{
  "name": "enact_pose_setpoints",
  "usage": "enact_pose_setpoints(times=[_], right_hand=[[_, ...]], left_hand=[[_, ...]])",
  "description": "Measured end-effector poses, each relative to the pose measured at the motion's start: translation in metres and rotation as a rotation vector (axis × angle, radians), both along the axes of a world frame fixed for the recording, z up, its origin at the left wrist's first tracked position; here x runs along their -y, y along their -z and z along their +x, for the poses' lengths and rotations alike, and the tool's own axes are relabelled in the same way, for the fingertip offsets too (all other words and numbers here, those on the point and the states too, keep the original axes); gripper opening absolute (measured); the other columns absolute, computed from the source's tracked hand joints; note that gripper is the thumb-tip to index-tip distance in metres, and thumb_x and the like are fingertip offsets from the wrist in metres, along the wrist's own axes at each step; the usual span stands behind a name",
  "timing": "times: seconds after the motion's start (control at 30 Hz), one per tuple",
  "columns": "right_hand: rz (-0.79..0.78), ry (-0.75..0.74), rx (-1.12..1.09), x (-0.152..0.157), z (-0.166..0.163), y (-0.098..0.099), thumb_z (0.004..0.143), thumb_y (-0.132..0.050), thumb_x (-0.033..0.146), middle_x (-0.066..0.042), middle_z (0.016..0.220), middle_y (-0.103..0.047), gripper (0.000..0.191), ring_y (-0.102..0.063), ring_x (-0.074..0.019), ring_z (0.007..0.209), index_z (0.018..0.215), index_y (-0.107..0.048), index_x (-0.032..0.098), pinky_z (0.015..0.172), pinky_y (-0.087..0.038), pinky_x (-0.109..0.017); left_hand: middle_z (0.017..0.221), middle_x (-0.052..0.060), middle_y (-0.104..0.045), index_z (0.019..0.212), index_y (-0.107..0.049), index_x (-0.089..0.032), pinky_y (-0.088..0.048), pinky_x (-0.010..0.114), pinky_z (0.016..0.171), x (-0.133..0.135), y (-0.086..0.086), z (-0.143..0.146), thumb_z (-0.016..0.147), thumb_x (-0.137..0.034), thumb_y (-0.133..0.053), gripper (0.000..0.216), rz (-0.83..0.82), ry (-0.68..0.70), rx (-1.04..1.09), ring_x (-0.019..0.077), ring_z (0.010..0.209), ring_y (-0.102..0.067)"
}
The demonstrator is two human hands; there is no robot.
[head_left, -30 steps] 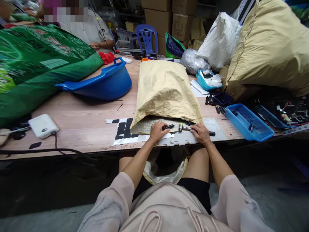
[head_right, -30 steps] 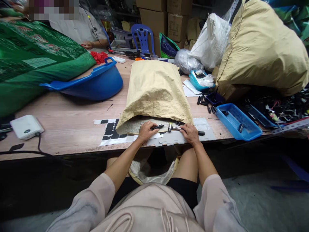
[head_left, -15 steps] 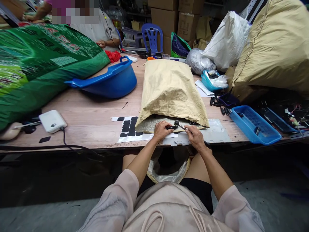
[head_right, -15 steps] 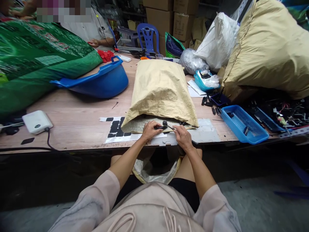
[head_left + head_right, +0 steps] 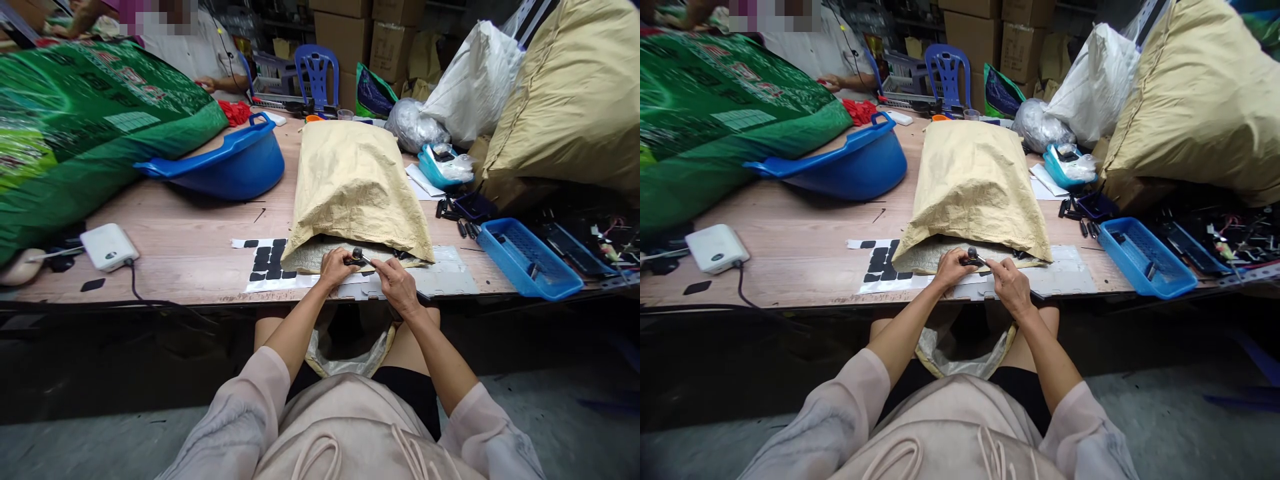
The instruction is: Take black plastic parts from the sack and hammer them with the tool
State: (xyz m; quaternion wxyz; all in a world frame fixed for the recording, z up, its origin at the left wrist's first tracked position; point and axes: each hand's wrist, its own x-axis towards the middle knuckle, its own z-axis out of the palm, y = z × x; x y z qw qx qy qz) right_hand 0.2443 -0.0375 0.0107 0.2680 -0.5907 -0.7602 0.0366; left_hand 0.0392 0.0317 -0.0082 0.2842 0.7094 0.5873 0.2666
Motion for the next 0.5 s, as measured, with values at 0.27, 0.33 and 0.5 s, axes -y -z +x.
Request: enact_pose_setpoints(times=[0.27,0.33,0.5], right_hand=[[0.071,0.055,-0.043,0.000,0.007,0.002,0.107,-0.047,0.032,-0.005,0.096,-0.067,0.036,-0.064,-0.0174,0.085,0.132,-0.074,0.034,0.065,-0.046,-0.025],[0.058,0.052,-0.045,0.001,0.009,0.004,0.107,-0.048,0.032,-0.004,0.094,-0.067,0.036,-0.064,-0.0175,0.083,0.131,-0.074,0.034,0.064,-0.046,-0.026],[0.037,0.086,-0.081,0.001,0.016,0.012,0.105,-0.050,0.034,-0.004,0.095,-0.067,0.035,-0.064,-0.0186,0.086,0.128,-0.076,0.035,0.065,-0.047,-0.027]], left_hand=[[0.097,0.000,-0.075,0.090,-0.079,-0.026,-0.047,0.036,0.094,0.001,0.002,0.001,0.075,-0.027,-0.085,0.016,0.001,-0.012,0.019,0.0220,0.100,-0.066],[0.098,0.001,-0.076,0.091,-0.079,-0.026,-0.048,0.036,0.095,0.001,0.003,0.001,0.076,-0.027,-0.085,0.016,0.005,-0.015,0.014,0.0225,0.101,-0.067],[0.098,0.001,-0.077,0.090,-0.079,-0.026,-0.048,0.036,0.094,0.002,0.003,0.002,0.077,-0.028,-0.084,0.015,0.023,-0.017,-0.003,0.0223,0.100,-0.067]])
